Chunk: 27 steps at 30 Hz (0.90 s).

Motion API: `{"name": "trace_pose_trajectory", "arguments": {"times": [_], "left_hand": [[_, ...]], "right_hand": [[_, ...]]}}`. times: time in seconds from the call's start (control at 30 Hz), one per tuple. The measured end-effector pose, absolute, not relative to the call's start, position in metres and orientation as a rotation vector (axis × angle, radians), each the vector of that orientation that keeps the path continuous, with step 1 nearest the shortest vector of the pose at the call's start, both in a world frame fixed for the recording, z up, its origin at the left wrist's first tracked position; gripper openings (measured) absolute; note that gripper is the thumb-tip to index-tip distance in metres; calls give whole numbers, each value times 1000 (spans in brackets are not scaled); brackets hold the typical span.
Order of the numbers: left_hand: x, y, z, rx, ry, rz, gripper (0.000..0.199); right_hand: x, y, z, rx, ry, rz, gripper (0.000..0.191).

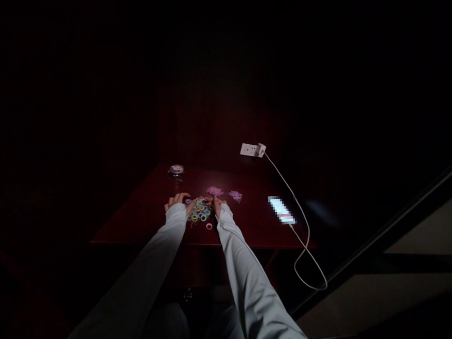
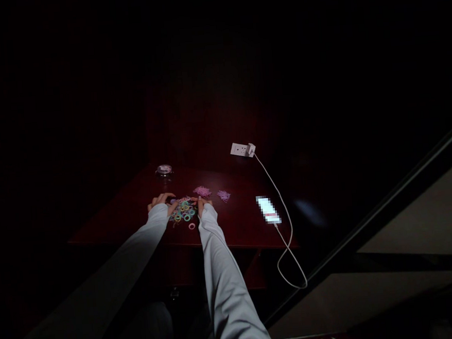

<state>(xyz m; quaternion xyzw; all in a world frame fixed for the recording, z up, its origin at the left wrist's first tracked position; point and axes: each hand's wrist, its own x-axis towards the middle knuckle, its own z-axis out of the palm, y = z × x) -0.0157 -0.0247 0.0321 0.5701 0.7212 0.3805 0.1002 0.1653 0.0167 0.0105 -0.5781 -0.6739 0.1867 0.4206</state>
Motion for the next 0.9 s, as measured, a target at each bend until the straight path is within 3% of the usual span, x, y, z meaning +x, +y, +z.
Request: {"name": "trace_pose_trajectory", "arguments": {"times": [0.27, 0.57, 0.9], "left_hand": [[-20, -11, 16, 2043, 1924, 874, 52], [-22, -1, 11, 1978, 1846, 1045, 19], [-22, -9, 24, 1804, 1819, 1133, 20]], "right_hand": [[170, 12, 16, -1534, -1556, 570, 34], [169, 17, 12, -1495, -1565, 611, 28], [171, 4, 22, -1508, -1694, 590, 34]]}}
